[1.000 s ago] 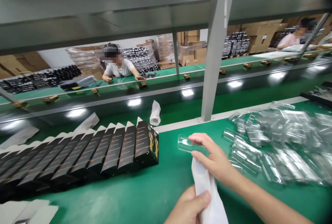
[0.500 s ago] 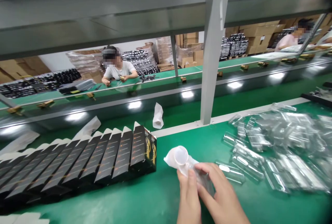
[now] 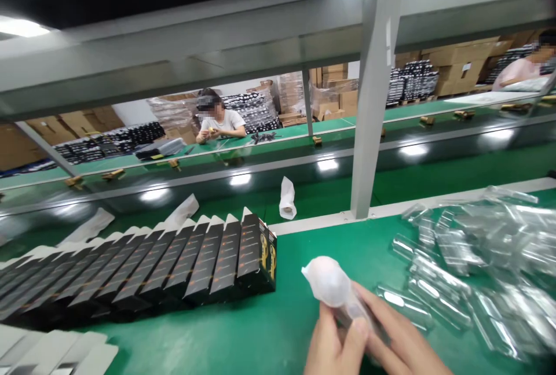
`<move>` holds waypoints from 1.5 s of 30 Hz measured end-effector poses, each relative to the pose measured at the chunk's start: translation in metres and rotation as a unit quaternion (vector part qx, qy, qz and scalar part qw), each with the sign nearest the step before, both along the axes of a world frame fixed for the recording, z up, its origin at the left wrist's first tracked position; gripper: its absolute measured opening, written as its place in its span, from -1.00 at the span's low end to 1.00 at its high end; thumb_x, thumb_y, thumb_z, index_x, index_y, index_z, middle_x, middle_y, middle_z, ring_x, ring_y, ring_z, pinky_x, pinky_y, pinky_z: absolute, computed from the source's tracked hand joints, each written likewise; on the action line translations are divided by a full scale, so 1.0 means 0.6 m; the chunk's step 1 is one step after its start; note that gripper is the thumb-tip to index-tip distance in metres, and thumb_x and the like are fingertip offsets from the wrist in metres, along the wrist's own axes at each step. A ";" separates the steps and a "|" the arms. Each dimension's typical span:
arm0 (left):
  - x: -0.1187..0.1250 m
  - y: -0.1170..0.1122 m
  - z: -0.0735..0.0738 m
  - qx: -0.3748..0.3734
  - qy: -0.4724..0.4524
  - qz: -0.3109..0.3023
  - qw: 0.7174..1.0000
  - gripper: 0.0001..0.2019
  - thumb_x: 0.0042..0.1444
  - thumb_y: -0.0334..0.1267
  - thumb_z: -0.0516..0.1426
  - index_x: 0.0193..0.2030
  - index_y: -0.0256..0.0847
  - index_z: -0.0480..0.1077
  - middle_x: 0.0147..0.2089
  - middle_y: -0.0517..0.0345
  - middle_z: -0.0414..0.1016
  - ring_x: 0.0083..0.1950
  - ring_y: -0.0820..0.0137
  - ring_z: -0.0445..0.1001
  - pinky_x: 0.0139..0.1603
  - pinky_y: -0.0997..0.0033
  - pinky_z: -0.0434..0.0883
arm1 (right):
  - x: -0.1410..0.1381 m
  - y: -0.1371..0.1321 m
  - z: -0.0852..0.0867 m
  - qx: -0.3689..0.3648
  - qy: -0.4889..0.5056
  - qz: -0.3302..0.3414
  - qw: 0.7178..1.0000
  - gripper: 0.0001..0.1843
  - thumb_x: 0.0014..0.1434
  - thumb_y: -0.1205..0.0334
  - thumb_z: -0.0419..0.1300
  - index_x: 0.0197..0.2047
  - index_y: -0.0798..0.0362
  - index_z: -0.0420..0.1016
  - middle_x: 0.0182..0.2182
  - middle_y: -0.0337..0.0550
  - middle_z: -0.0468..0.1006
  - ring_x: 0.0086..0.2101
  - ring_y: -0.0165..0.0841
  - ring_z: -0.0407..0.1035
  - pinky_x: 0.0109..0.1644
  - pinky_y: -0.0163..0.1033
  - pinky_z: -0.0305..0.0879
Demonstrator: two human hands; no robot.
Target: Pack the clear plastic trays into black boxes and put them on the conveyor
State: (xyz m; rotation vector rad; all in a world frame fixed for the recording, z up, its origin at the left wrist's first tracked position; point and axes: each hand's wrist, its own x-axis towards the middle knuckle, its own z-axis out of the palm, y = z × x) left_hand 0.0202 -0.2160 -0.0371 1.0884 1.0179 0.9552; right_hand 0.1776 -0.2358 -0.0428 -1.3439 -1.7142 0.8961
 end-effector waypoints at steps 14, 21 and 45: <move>-0.095 0.176 0.145 0.279 0.807 0.081 0.514 -0.57 0.14 -0.26 0.00 0.11 -0.47 0.27 -0.27 -0.24 0.50 -0.16 -0.02 0.43 -0.17 0.03 0.29 | 0.110 0.019 0.019 -0.178 0.105 -0.118 0.971 -0.41 0.11 -0.18 0.09 0.14 -0.09 0.29 -0.34 -0.19 0.51 -0.31 -0.20 0.38 -0.33 -0.27 0.33; -0.069 0.109 0.107 0.417 0.706 -0.048 0.571 -0.48 0.19 -0.35 -0.08 0.30 -0.37 0.04 0.18 -0.24 0.29 0.03 0.14 0.41 -0.07 0.25 0.36 | 0.144 0.007 0.018 -0.217 0.172 -0.150 0.949 -0.30 0.02 -0.29 0.14 0.13 -0.08 0.30 -0.24 -0.09 0.49 -0.31 -0.20 0.36 -0.33 -0.24 0.34; -0.139 0.033 -0.004 0.494 0.545 -0.079 0.673 -0.49 0.00 0.14 0.15 0.00 -0.13 0.30 -0.14 0.06 0.54 -0.17 0.29 0.54 -0.22 0.43 0.49 | 0.103 -0.032 0.042 -0.313 0.183 0.037 0.931 -0.57 0.07 -0.10 0.22 -0.14 0.05 0.48 -0.53 -0.33 0.29 -0.59 -0.54 0.02 -0.56 -0.41 -0.14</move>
